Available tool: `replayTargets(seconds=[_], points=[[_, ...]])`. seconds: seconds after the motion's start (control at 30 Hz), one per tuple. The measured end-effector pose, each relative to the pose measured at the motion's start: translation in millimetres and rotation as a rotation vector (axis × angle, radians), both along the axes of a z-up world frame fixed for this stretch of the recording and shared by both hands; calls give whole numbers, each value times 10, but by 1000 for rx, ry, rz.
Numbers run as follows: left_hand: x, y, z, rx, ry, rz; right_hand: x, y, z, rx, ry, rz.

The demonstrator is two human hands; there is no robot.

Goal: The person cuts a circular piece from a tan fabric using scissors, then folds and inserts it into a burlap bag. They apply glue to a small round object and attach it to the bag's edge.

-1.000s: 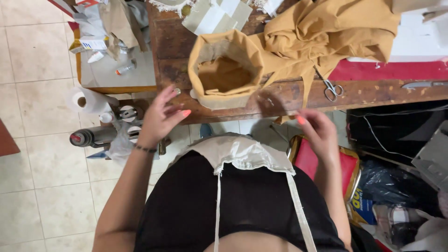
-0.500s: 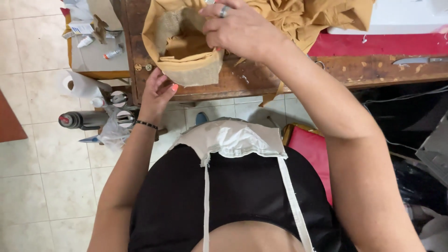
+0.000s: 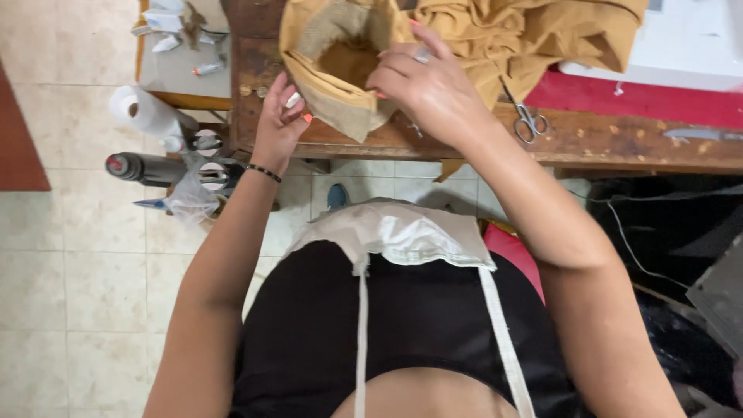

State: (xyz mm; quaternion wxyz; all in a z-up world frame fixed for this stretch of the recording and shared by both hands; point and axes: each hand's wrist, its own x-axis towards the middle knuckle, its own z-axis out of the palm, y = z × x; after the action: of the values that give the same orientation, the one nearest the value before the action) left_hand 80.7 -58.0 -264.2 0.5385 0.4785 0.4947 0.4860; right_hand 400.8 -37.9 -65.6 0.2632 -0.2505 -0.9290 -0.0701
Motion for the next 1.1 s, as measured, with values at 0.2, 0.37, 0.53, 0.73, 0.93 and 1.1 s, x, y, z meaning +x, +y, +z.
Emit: replayTargets(seconds=[0.2, 0.37, 0.53, 0.73, 0.93, 1.1], points=[[-473, -73, 270, 77, 586, 245, 280, -627, -274, -245, 370, -242], [-551, 173, -128, 445, 934, 130, 683, -1138, -927, -542, 444, -506], [-794, 498, -161, 507, 1006, 121, 859, -1509, -1111, -670, 437, -709], [-1406, 601, -93, 385, 901, 116, 775, -1705, -1136, -774, 510, -884], [-1483, 642, -135, 306, 825, -49, 516, -1711, -1200, -837, 456, -958], [-1370, 704, -13, 280, 891, -76, 258, -1586, -1130, -861, 382, -1029]])
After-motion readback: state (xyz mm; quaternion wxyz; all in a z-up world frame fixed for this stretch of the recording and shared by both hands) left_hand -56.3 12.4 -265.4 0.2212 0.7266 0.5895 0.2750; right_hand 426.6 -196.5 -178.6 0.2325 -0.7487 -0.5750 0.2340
